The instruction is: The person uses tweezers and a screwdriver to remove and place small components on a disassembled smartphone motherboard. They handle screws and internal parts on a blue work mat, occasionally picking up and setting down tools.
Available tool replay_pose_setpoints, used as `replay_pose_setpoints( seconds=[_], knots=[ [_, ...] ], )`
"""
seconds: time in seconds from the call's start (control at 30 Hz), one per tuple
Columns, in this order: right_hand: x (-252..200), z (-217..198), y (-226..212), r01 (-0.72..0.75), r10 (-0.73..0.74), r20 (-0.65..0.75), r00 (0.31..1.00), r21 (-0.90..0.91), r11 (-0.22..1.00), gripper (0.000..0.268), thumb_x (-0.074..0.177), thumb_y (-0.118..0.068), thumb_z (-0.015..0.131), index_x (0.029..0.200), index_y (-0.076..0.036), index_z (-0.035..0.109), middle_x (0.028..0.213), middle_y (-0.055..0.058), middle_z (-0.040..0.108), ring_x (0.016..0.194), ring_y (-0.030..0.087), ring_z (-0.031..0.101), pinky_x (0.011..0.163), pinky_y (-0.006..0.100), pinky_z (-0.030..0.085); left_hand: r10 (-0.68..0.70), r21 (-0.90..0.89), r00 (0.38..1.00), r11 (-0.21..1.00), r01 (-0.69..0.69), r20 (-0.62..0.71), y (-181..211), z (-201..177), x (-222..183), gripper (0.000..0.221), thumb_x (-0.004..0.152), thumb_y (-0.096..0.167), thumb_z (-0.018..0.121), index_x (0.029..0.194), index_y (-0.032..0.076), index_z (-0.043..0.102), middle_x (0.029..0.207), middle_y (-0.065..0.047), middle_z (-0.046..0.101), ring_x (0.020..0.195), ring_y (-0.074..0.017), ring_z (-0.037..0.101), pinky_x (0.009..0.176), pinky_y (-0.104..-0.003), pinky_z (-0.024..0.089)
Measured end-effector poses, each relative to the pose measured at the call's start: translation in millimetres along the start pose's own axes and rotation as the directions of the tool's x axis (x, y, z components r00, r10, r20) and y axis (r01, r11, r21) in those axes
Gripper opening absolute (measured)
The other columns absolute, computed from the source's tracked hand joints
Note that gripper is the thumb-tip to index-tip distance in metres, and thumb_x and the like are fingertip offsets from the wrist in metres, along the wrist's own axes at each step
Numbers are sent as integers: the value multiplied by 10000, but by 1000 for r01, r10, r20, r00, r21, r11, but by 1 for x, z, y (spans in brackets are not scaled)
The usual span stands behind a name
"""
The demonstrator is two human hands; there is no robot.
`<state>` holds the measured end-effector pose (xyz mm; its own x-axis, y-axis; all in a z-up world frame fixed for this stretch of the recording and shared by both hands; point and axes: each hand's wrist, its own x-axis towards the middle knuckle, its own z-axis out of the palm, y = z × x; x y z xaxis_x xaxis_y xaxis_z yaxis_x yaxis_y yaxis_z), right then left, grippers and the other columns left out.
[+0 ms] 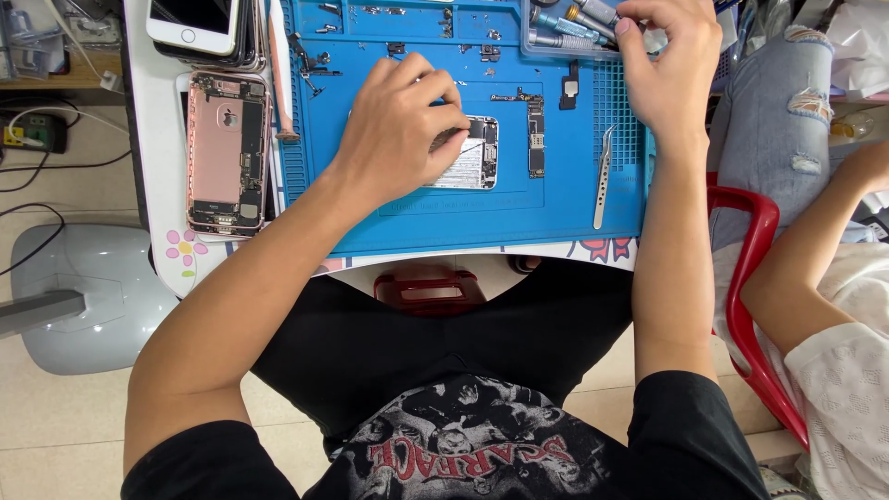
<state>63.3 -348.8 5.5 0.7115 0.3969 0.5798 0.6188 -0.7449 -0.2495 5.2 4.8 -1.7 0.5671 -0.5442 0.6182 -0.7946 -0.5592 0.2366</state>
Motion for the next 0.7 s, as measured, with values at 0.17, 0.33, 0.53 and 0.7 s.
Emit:
replay_pose_setpoints(
  seconds=[0.17,0.33,0.53,0.7],
  knots=[
    [0,1,-3,-17,17,-13,1000,-3,1000,80,1151,6,739,1155,14,819,1149,150,766,1093,330,624,861,479,473,-16,-35,1000,999,17,9,0,0,-1,182,957,207,869,806,125,805,948,-22,694,937,-256,555,729,-414,421],
    [0,1,-5,-30,30,-16,999,8,1000,92,1152,-1,730,1184,12,815,1186,154,744,1130,342,603,896,493,460,-30,-46,1000,998,30,-2,-2,4,-1,193,967,228,887,815,127,823,951,-19,700,935,-260,551,714,-418,408],
    [-3,3,-2,-16,16,-18,1000,-42,999,93,1154,-14,745,1190,11,827,1161,158,758,1082,338,599,856,476,424,-67,-81,998,995,66,-13,-1,5,-2,152,929,151,872,784,162,826,927,11,705,927,-245,546,738,-404,405],
    [-4,3,-3,-47,47,-19,999,-34,998,102,1167,-43,737,1211,10,811,1216,183,718,1150,357,575,874,511,443,-96,-65,995,993,96,5,-2,4,-2,167,901,261,948,849,142,844,933,19,732,943,-233,559,765,-405,414]
  ],
)
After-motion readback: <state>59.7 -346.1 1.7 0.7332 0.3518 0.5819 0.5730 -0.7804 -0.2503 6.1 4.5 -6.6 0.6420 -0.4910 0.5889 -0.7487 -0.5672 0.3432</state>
